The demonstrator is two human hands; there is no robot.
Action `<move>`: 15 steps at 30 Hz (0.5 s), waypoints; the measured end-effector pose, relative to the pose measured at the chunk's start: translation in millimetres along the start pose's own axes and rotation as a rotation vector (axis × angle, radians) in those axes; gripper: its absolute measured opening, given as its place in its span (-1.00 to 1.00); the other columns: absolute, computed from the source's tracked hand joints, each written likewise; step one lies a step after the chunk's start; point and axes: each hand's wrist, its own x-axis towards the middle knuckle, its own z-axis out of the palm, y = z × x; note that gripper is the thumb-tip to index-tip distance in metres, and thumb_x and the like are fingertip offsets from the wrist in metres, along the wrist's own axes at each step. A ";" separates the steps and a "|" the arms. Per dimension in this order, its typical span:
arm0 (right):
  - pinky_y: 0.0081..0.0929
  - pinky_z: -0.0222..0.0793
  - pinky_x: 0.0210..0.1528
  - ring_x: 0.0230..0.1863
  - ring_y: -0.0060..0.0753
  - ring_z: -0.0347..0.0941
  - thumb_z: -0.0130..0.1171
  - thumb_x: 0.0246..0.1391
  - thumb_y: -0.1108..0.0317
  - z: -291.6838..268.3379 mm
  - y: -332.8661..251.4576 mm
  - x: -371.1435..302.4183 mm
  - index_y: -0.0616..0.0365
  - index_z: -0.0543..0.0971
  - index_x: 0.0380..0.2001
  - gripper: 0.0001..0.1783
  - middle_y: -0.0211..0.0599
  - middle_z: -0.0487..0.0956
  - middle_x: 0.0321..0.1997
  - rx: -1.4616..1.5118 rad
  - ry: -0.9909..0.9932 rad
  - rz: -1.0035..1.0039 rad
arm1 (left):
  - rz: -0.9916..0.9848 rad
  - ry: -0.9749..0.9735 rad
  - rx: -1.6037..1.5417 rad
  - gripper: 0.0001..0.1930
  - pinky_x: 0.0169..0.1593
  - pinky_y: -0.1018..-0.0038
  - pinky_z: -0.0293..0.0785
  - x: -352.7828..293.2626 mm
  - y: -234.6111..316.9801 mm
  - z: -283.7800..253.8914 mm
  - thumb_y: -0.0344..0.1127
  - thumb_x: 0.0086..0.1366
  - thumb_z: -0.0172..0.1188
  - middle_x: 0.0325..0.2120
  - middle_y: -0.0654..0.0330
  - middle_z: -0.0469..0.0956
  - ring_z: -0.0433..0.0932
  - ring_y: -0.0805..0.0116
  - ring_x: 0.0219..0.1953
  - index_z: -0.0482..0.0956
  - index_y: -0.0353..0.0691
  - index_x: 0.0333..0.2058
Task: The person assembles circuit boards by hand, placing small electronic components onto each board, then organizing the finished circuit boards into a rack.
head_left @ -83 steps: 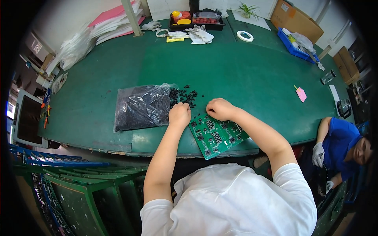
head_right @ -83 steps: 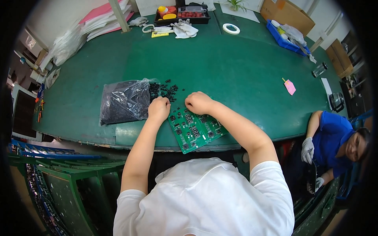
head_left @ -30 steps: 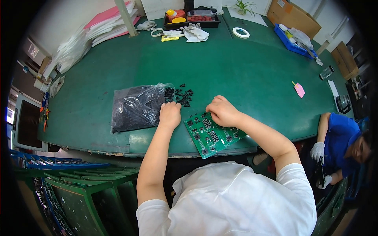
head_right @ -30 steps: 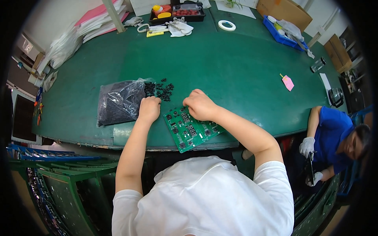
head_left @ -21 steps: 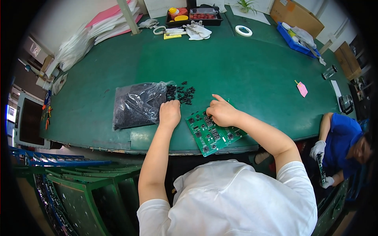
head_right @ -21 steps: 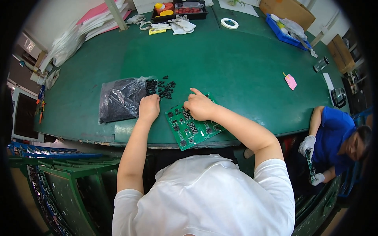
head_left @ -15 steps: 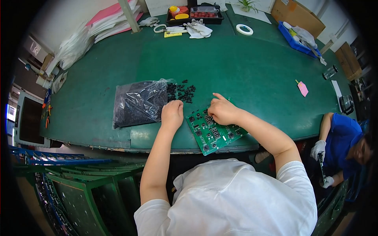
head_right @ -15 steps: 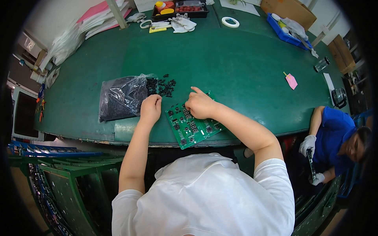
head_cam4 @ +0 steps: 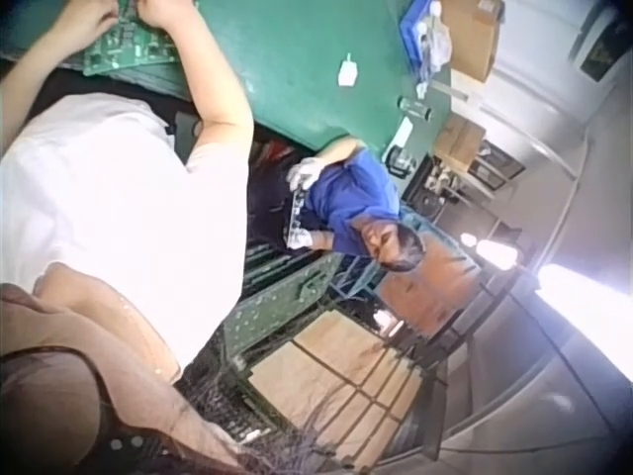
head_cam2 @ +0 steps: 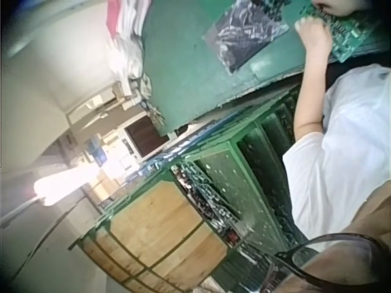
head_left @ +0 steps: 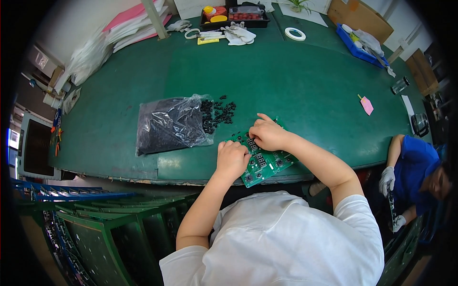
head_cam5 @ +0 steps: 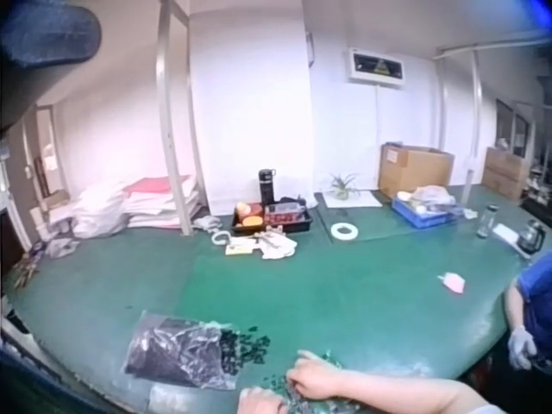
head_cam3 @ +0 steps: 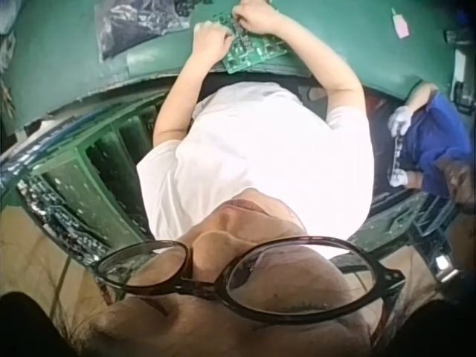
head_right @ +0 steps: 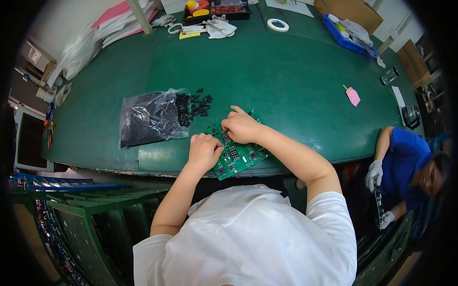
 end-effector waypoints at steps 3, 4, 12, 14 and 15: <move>0.04 0.01 0.31 -0.21 -0.23 0.43 0.15 -0.19 0.45 -3.3 1.1 -5.0 0.11 0.53 -0.62 -0.97 -0.31 0.50 -0.53 -0.061 0.034 0.007 | -0.004 0.029 0.032 -0.89 -0.12 0.27 0.24 -0.4 -0.1 4.7 -0.29 -0.01 0.29 -0.54 0.22 0.49 0.45 0.22 -0.33 0.56 -0.14 -0.58; 0.04 0.01 0.31 -0.21 -0.23 0.42 0.16 -0.19 0.44 -2.0 1.6 -6.6 0.10 0.54 -0.62 -0.97 -0.32 0.50 -0.53 -0.059 0.062 -0.030 | -0.013 0.051 0.050 -0.88 -0.12 0.26 0.23 -1.0 -0.5 6.6 -0.29 -0.01 0.29 -0.54 0.22 0.49 0.44 0.22 -0.34 0.56 -0.15 -0.58; 0.04 -0.01 0.32 -0.18 -0.25 0.41 0.16 -0.19 0.40 -4.4 -0.1 0.0 0.07 0.56 -0.67 -0.93 -0.37 0.51 -0.52 -0.162 -0.011 -0.033 | -0.002 0.080 0.082 -0.88 -0.10 0.25 0.23 -6.5 1.3 6.6 -0.29 0.00 0.28 -0.54 0.20 0.47 0.43 0.21 -0.32 0.55 -0.16 -0.58; -0.05 0.14 0.22 -0.24 -0.24 0.43 0.15 -0.18 0.38 -4.2 5.4 1.7 0.08 0.55 -0.69 -0.89 -0.36 0.53 -0.53 -0.141 -0.009 -0.051 | 0.042 0.114 0.145 -0.90 -0.13 0.25 0.23 -8.1 1.0 5.9 -0.32 -0.02 0.28 -0.54 0.22 0.46 0.43 0.22 -0.35 0.55 -0.14 -0.60; -0.05 0.14 0.22 -0.24 -0.24 0.43 0.15 -0.18 0.38 -5.9 7.2 8.3 0.08 0.55 -0.69 -0.89 -0.36 0.53 -0.53 -0.142 -0.011 -0.054 | 0.039 0.117 0.146 -0.90 -0.13 0.25 0.23 -6.9 1.3 6.8 -0.32 -0.02 0.28 -0.54 0.22 0.46 0.43 0.22 -0.35 0.55 -0.14 -0.60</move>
